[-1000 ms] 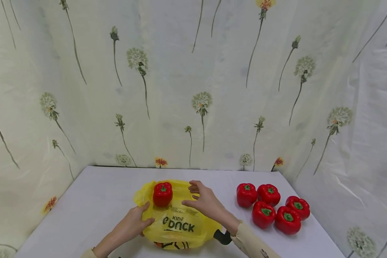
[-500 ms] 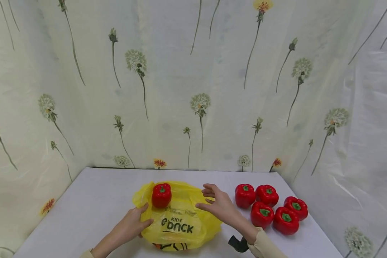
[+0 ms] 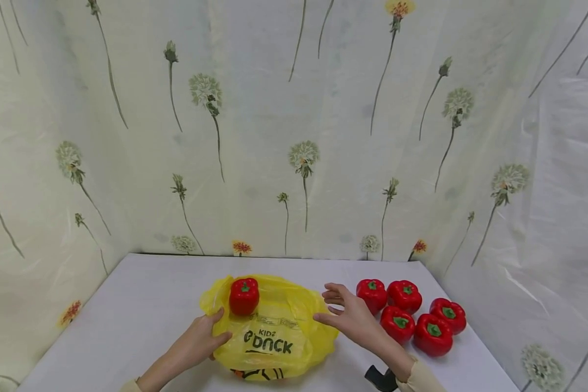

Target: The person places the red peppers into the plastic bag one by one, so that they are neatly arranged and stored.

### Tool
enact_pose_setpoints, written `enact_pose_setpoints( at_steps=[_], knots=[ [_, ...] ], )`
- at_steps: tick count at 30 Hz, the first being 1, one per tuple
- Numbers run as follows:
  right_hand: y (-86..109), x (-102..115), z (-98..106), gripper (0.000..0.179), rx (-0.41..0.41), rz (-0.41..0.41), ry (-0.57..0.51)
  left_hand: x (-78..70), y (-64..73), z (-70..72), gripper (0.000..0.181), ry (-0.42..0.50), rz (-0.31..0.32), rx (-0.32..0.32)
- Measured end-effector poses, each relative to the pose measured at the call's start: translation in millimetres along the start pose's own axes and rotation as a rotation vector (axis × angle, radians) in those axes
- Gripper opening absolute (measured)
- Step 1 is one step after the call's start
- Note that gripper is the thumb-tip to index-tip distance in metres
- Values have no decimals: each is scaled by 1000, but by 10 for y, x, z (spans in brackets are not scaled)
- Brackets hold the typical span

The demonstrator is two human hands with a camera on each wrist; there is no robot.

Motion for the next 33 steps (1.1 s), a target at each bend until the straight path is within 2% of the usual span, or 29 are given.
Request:
enact_pose_setpoints(
  at_steps=[7,14,26,33],
  knots=[
    [80,0,51,81,-7,16,-3,14,-2,5,68,5,7,-1],
    [146,-71,144,77,-55,-23,5,3,5,7,67,-4,17,0],
    [278,-185,357,97,-116,-84,49,-2,17,8,67,-5,18,-4],
    [326,-219,441,97,-138,-106,62,-8,13,10,66,-4,0,-10]
  ],
)
Point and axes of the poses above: each hand's wrist, its own y-axis away from the middle knuckle, its own z-axis out of the back of the hand, x = y × z, the point moved 4 cm from there along -y, towards the middle knuckle, and after that the axes turned 12 degrees about -y, right-handed, at the moved point
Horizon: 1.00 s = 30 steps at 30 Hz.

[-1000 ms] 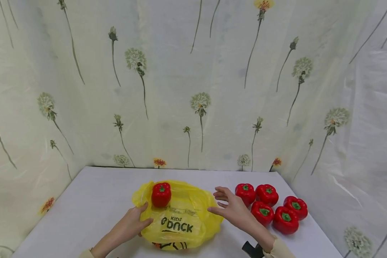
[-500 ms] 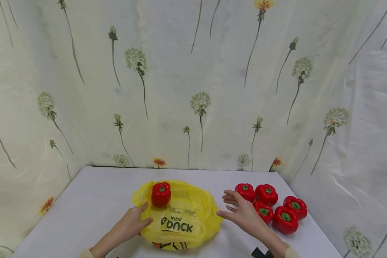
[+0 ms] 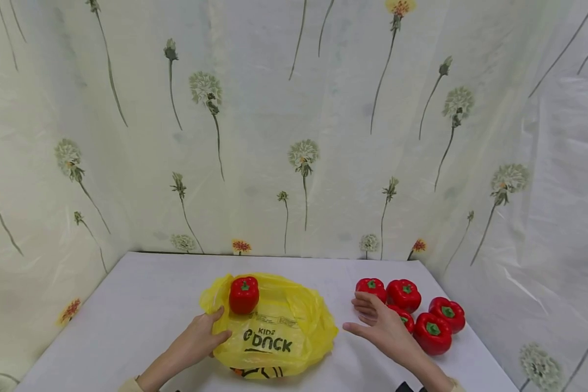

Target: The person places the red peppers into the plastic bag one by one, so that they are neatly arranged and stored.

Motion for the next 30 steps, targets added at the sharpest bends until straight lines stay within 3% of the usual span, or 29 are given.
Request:
enact_pose_setpoints(
  at_steps=[14,30],
  knots=[
    [22,-42,192,103,-14,44,77,-3,-2,-7,66,10,-3,-5],
    [15,-334,556,113,-15,-32,56,8,-5,-25,68,6,9,7]
  ],
)
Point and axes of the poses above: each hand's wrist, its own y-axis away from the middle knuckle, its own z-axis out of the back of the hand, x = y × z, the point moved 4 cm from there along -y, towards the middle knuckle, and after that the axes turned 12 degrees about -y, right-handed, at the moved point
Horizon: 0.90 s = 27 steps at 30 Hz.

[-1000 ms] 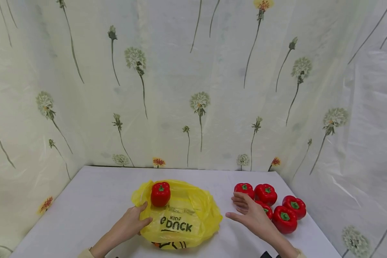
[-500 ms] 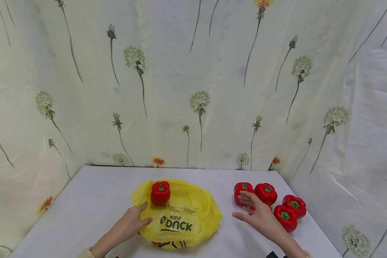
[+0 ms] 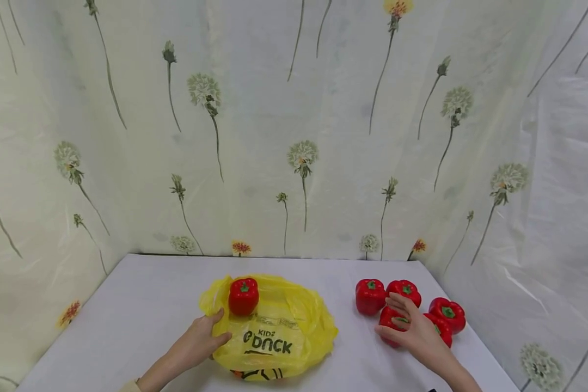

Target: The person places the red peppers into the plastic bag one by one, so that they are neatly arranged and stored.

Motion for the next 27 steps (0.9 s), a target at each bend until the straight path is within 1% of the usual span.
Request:
enact_pose_setpoints(
  at_steps=[2,6,11,18,27],
  knots=[
    [-1,-31,55,115,-3,-15,1,6,0,-7,68,0,5,3],
    [-18,-80,158,116,-27,-41,38,11,-3,-16,67,-2,6,3],
    [-48,-159,233,110,-33,-70,51,10,-7,-14,67,-6,-10,-5],
    [-68,-256,250,109,-11,-76,29,8,-2,-12,67,8,8,9],
    [-154,-373,227,115,-30,-111,16,-7,4,-6,67,10,10,9]
  ],
)
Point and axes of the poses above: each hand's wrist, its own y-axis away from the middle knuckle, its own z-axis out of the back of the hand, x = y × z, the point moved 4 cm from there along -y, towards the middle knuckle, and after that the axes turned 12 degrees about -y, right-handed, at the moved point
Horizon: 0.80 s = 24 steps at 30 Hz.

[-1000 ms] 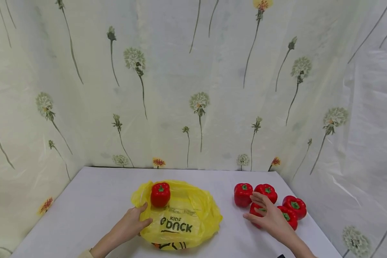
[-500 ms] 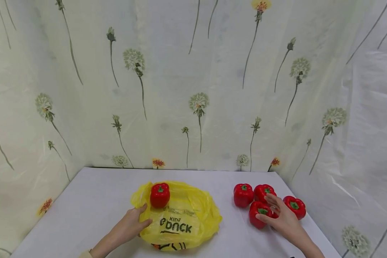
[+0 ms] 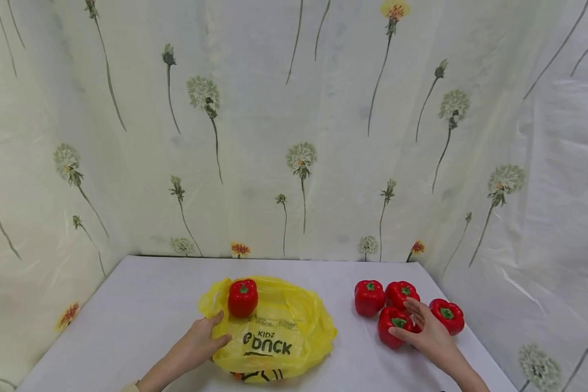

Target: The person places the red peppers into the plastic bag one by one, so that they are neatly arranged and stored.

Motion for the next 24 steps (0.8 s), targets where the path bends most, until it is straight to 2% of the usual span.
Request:
enact_pose_setpoints(
  at_steps=[10,17,24],
  knots=[
    [-88,-92,-38,114,-7,-23,-5,6,-5,-29,67,13,-14,8],
    [-116,-72,-52,111,3,41,71,-3,-16,-22,66,4,-16,-6],
    [-118,-77,-101,101,-21,88,150,-5,-14,-33,65,-7,-15,-11]
  ],
)
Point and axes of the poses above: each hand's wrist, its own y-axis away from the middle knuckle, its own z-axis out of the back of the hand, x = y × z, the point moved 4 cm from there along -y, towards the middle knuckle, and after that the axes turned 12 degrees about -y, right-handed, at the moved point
